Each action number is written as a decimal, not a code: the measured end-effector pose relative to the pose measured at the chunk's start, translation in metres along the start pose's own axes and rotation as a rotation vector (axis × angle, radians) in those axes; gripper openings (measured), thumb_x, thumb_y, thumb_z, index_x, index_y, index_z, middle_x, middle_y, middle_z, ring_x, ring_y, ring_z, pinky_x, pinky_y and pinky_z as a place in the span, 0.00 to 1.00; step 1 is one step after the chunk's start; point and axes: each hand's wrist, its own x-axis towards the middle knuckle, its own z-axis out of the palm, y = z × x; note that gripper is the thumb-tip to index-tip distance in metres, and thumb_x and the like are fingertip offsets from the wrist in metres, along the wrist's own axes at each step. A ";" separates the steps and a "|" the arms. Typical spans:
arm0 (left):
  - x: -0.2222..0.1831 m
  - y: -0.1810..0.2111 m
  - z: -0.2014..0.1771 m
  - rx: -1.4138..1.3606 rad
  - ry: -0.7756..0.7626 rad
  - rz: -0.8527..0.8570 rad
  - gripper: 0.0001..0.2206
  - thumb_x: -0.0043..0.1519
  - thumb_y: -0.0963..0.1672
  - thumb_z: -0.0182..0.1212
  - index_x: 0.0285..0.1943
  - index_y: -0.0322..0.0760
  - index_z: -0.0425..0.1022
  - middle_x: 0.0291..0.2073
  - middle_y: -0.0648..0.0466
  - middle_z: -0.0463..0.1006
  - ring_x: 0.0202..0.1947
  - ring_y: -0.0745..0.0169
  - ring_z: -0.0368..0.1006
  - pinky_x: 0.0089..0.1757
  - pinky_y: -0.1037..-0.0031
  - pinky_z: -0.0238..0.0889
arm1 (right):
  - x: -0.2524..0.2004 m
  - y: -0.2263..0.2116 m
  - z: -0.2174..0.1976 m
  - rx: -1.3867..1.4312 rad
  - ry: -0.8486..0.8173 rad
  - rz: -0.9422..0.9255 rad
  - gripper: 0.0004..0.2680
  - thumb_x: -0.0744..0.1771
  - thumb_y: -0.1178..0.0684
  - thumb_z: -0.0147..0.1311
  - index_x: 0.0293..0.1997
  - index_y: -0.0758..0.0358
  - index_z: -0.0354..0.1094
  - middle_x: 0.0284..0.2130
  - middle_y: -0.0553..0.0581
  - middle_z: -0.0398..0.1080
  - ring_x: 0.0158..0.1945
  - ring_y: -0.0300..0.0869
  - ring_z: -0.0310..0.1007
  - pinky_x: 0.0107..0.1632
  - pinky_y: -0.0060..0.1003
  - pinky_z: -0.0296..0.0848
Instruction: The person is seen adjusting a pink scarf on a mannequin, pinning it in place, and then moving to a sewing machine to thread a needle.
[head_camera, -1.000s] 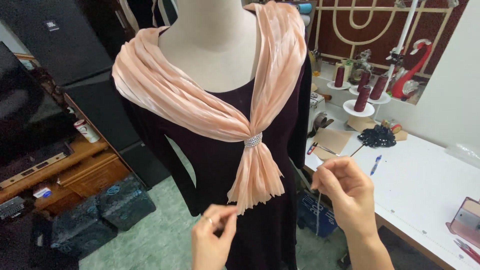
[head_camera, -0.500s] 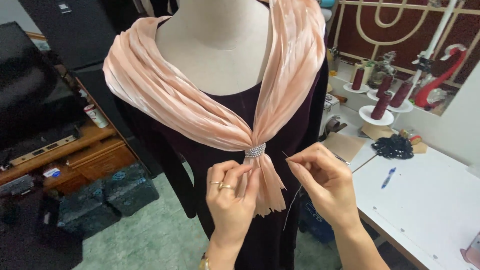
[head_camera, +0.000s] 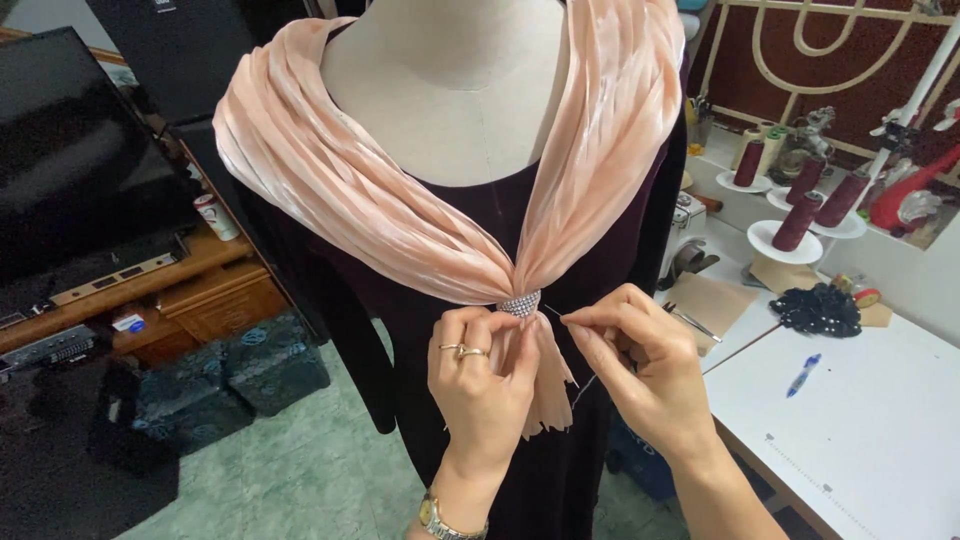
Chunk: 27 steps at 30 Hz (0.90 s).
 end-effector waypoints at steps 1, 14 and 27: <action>0.000 0.000 0.000 0.004 0.004 -0.003 0.07 0.56 0.43 0.68 0.32 0.37 0.73 0.30 0.54 0.70 0.31 0.60 0.67 0.35 0.72 0.66 | 0.000 0.001 0.001 -0.001 -0.003 -0.007 0.04 0.64 0.62 0.54 0.39 0.65 0.74 0.26 0.52 0.65 0.24 0.33 0.59 0.28 0.25 0.57; -0.001 -0.001 0.001 0.000 -0.004 -0.011 0.07 0.54 0.41 0.68 0.33 0.37 0.72 0.30 0.54 0.71 0.31 0.59 0.68 0.35 0.71 0.65 | -0.001 0.011 0.006 0.284 -0.080 0.012 0.04 0.66 0.60 0.46 0.39 0.70 0.66 0.37 0.63 0.76 0.44 0.44 0.79 0.48 0.31 0.78; -0.002 -0.009 -0.025 -0.274 0.082 -0.316 0.03 0.59 0.40 0.59 0.32 0.37 0.71 0.29 0.55 0.70 0.29 0.67 0.66 0.34 0.79 0.62 | 0.004 0.017 0.010 0.277 -0.113 0.111 0.04 0.67 0.57 0.47 0.35 0.67 0.66 0.40 0.62 0.78 0.43 0.39 0.77 0.43 0.26 0.72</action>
